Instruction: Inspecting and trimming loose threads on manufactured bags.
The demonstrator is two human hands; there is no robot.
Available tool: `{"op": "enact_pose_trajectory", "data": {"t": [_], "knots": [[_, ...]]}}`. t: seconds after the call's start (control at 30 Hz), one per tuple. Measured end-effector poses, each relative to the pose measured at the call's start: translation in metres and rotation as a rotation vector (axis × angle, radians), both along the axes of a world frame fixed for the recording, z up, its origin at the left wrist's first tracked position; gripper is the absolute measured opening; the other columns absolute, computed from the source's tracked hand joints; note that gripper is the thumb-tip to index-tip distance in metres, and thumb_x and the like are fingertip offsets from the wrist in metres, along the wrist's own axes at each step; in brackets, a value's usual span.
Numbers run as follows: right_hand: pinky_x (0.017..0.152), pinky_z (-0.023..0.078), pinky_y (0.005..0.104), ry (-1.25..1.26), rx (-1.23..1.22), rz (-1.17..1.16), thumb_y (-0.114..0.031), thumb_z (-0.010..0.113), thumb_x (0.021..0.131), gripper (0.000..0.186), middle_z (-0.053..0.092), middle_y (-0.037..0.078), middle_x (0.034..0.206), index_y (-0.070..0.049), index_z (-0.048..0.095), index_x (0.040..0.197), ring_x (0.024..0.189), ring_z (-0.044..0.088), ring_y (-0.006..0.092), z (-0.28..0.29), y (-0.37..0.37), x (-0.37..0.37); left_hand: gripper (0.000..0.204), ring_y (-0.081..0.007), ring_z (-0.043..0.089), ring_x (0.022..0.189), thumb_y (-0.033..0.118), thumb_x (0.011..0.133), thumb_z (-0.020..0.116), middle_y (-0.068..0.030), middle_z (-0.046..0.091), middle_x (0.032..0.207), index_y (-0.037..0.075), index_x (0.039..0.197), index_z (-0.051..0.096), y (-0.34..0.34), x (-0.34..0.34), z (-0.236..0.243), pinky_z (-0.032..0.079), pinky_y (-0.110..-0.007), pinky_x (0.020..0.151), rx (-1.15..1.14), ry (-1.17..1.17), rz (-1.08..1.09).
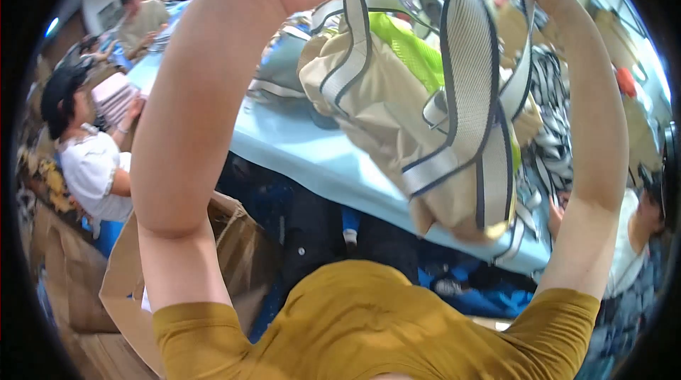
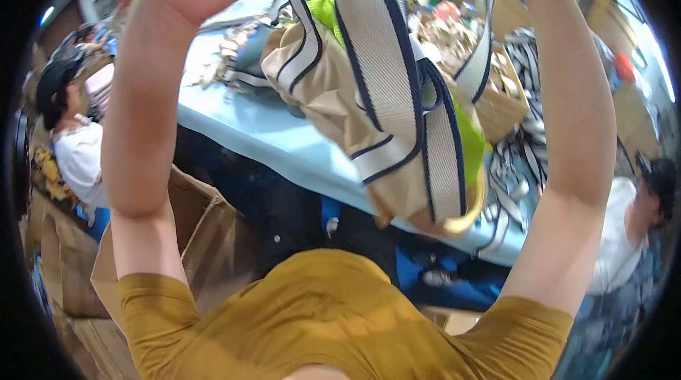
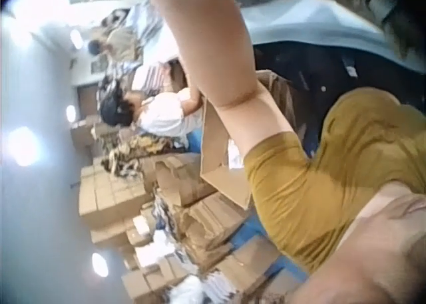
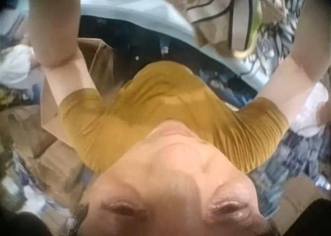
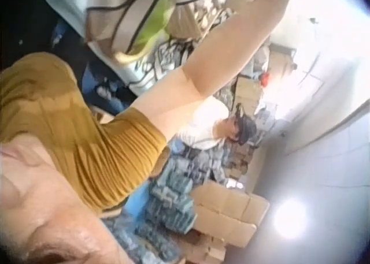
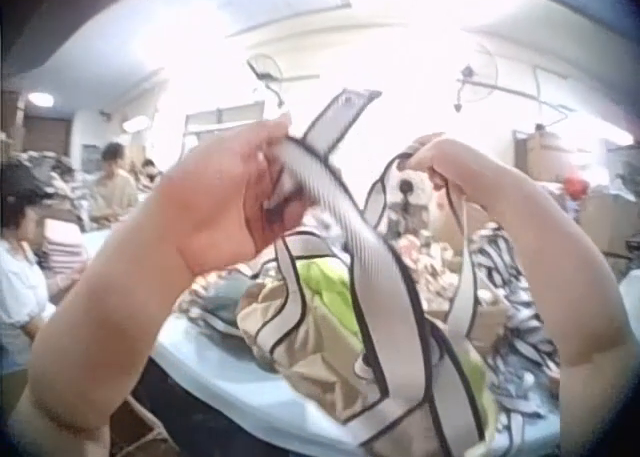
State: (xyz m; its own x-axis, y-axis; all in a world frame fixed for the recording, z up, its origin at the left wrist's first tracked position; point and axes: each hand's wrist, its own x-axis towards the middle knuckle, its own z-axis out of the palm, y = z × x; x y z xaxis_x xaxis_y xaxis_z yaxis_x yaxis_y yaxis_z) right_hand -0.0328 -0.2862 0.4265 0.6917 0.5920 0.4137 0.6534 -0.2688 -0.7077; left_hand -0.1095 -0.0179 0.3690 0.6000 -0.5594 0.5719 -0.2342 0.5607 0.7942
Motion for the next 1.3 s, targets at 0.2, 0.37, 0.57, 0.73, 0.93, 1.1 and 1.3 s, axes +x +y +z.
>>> {"op": "enact_pose_trajectory", "data": {"t": [0.2, 0.37, 0.57, 0.73, 0.93, 1.1, 1.3], "knots": [[0.046, 0.029, 0.0193, 0.006, 0.049, -0.098, -0.014, 0.051, 0.078, 0.03, 0.036, -0.004, 0.056, 0.003, 0.055, 0.102, 0.047, 0.033, 0.0046, -0.002, 0.038, 0.043, 0.015, -0.0145, 0.061, 0.069, 0.014, 0.087, 0.049, -0.0073, 0.061, 0.073, 0.0, 0.083, 0.054, 0.053, -0.056, 0.076, 0.054, -0.022, 0.059, 0.076, -0.176, 0.344], [0.045, 0.033, 0.0154, 0.38, 0.18, 0.147, -0.012, 0.054, 0.079, 0.025, 0.035, -0.007, 0.056, 0.006, 0.056, 0.096, 0.048, 0.033, 0.002, -0.025, 0.06, 0.046, 0.02, -0.0154, 0.059, 0.076, 0.018, 0.092, 0.042, -0.0077, 0.057, 0.082, 0.001, 0.092, 0.053, 0.046, -0.052, 0.048, 0.052, -0.024, 0.068, 0.226, -0.05, 0.224], [0.051, 0.036, 0.0205, 0.327, -0.03, 0.3, -0.016, 0.058, 0.076, 0.015, 0.047, -0.001, 0.062, -0.002, 0.058, 0.082, 0.054, 0.046, 0.0074, -0.083, 0.122, -0.008, 0.034, -0.0171, 0.064, 0.08, 0.023, 0.093, 0.041, -0.0161, 0.063, 0.091, 0.001, 0.117, 0.044, 0.062, -0.071, -0.047, 0.053, -0.022, 0.063, 0.337, 0.281, 0.502], [0.055, 0.046, 0.0255, 0.02, -0.305, 0.117, -0.007, 0.059, 0.072, 0.029, 0.059, 0.007, 0.074, -0.003, 0.065, 0.1, 0.058, 0.053, 0.0119, -0.098, 0.126, -0.013, 0.031, -0.0187, 0.064, 0.078, 0.022, 0.092, 0.043, -0.0152, 0.063, 0.09, 0.002, 0.116, 0.045, 0.082, -0.074, -0.086, 0.052, -0.023, 0.057, 0.243, 0.464, 0.652], [0.06, 0.041, 0.0219, 0.499, -0.044, 0.283, -0.008, 0.058, 0.075, 0.029, 0.057, 0.003, 0.081, -0.001, 0.062, 0.103, 0.067, 0.05, 0.0078, -0.113, 0.106, -0.011, 0.026, -0.0189, 0.063, 0.075, 0.017, 0.09, 0.046, -0.0178, 0.062, 0.089, 0.002, 0.111, 0.049, 0.092, -0.089, -0.107, 0.049, -0.023, 0.055, 0.115, 0.422, 0.484], [0.059, 0.042, 0.0195, 0.686, 0.192, 0.294, -0.005, 0.058, 0.076, 0.029, 0.057, 0.003, 0.081, 0.001, 0.058, 0.105, 0.067, 0.051, 0.0078, -0.127, 0.11, -0.001, 0.029, -0.0151, 0.063, 0.074, 0.018, 0.088, 0.05, -0.0133, 0.063, 0.089, 0.0, 0.111, 0.051, 0.078, -0.088, -0.104, 0.049, -0.022, 0.054, 0.161, 0.483, 0.446], [0.062, 0.038, 0.0243, 0.031, -0.181, -0.039, -0.009, 0.059, 0.076, 0.03, 0.049, 0.0, 0.072, -0.004, 0.052, 0.105, 0.067, 0.047, 0.0105, -0.145, 0.11, -0.016, 0.03, -0.0162, 0.062, 0.08, 0.018, 0.089, 0.047, -0.0125, 0.061, 0.095, 0.001, 0.114, 0.049, 0.058, -0.09, -0.106, 0.048, -0.023, 0.052, 0.086, 0.503, 0.607]]}}
